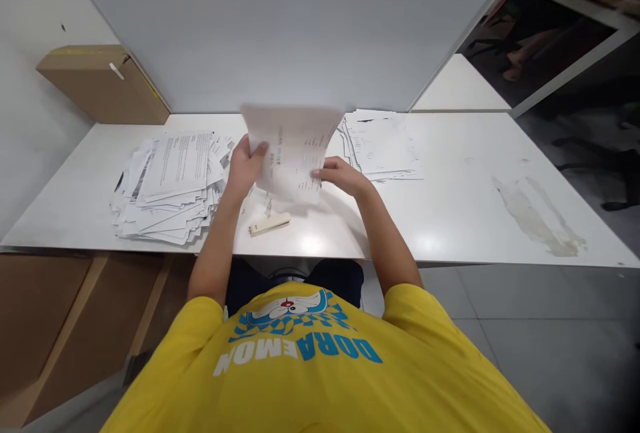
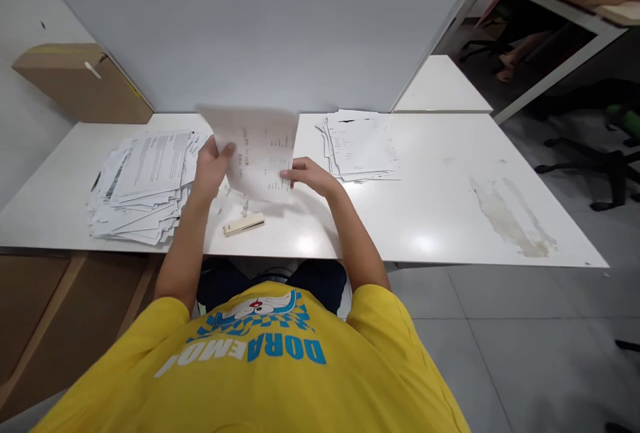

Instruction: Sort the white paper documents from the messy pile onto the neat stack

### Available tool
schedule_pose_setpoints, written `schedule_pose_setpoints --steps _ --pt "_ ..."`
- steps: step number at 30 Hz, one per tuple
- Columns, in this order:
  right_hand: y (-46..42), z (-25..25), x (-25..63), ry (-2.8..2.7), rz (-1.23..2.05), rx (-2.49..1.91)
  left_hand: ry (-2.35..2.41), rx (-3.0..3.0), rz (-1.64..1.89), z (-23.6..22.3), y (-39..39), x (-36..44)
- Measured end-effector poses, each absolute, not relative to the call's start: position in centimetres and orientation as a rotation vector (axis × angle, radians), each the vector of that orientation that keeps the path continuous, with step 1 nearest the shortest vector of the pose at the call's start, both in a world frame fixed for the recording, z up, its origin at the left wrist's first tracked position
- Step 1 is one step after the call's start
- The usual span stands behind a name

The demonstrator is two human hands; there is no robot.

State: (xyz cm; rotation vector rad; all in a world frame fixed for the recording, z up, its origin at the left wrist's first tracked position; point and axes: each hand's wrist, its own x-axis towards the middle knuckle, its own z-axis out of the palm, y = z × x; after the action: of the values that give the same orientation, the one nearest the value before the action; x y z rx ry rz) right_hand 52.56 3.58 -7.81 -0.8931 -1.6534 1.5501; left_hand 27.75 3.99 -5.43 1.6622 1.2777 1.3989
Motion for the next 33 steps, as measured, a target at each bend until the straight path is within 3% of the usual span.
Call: schedule_pose_setpoints --steps 6,14,20,33 --pt "-2.9 -9.2 54.4 -1.468 1.739 -1.037 1.239 1.859 0.925 -2.3 1.6 29.1" --pt "-10.8 -12.5 51.8 -0.807 1.608 -1.303 1.504 2.262 0.501 -10.1 -5.4 26.6" --pt "-13.5 -13.1 48.1 -0.702 1.451 -1.494 1.692 2.365 0.709 -13.9 -7.3 27.4" --pt "-15.7 -13.2 46.9 -0.666 1.44 -1.507 1.477 2.465 0.738 -13.7 -7.1 27.1"
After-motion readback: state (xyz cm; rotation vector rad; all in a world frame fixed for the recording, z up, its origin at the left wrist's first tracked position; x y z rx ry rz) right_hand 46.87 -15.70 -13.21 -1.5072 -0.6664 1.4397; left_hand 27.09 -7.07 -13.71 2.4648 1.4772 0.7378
